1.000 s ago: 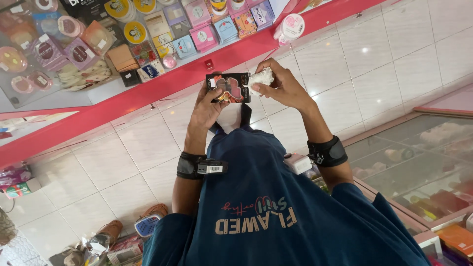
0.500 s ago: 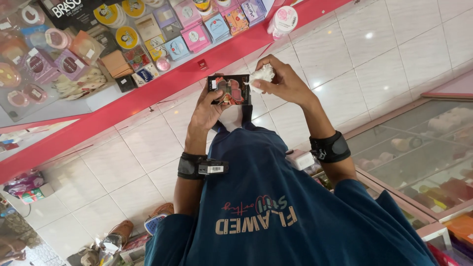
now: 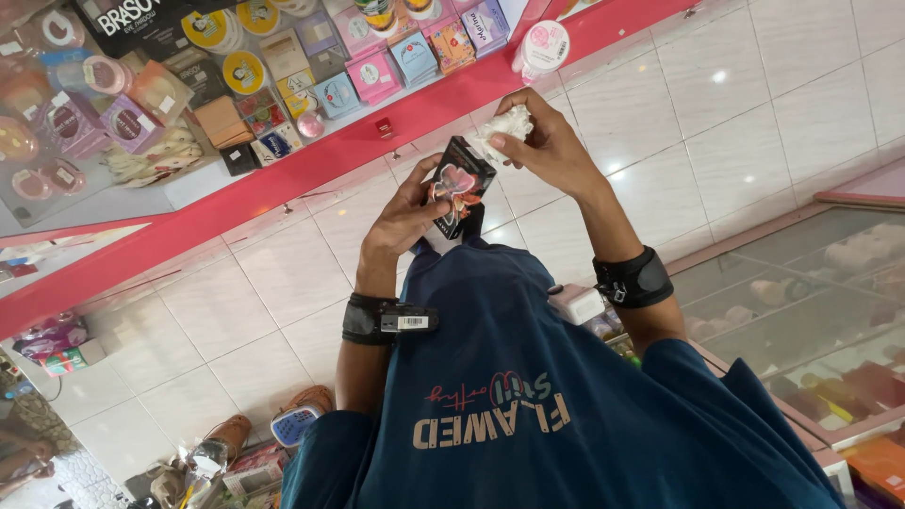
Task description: The person wipes the surface of a black product box with a white cloth, then switches to a red product box and continues wiping it. The person moves between shelves while handling the boxes and cloth.
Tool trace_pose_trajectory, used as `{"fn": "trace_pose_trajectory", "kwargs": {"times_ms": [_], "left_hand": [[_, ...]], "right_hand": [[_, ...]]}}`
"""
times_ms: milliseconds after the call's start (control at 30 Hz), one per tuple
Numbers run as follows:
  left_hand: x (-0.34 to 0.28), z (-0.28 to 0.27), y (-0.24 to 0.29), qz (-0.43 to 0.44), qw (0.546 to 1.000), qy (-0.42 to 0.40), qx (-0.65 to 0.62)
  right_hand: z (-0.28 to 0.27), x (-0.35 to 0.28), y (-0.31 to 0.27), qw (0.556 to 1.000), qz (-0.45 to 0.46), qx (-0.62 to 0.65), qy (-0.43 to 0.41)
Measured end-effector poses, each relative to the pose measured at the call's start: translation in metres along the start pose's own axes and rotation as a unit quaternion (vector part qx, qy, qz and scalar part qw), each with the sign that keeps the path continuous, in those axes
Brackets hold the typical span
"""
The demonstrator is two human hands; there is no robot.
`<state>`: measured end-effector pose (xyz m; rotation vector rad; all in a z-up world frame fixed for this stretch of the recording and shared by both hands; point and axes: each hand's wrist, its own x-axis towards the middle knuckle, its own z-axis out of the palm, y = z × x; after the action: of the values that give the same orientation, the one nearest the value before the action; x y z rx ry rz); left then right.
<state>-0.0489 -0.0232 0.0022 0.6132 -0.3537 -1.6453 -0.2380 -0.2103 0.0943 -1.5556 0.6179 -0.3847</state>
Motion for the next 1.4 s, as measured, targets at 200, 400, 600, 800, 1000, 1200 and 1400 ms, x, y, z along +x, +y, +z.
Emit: {"fn": "trace_pose_trajectory", "kwargs": {"times_ms": [200, 400, 600, 800, 1000, 1200, 1400], "left_hand": [[0.018, 0.007, -0.004, 0.012, 0.998, -0.011, 0.056], [0.043, 0.006, -0.023, 0.035, 0.994, -0.055, 0.091], [0.054, 0.01, -0.017, 0.026, 0.991, -0.035, 0.123], [0.06, 0.024, -0.016, 0.021, 0.996, -0.024, 0.085], [0.06, 0.01, -0.022, 0.002, 0.994, -0.003, 0.107], [0.046, 0.012, -0.02, 0.042, 0.997, -0.029, 0.053], [0.038, 0.006, -0.024, 0.033, 0.997, -0.046, 0.054]], "right_hand": [[-0.005, 0.002, 0.005, 0.998, 0.005, 0.038, -0.053], [-0.02, 0.008, 0.007, 0.997, -0.021, -0.01, -0.079], [-0.041, 0.017, 0.007, 0.995, -0.014, -0.034, -0.097], [-0.044, 0.026, 0.002, 0.986, -0.081, -0.088, -0.12], [-0.038, 0.028, -0.015, 0.977, -0.091, -0.115, -0.152], [-0.047, 0.029, 0.007, 0.98, -0.032, -0.091, -0.172], [-0.037, 0.039, -0.01, 0.974, -0.046, -0.131, -0.179]]}}
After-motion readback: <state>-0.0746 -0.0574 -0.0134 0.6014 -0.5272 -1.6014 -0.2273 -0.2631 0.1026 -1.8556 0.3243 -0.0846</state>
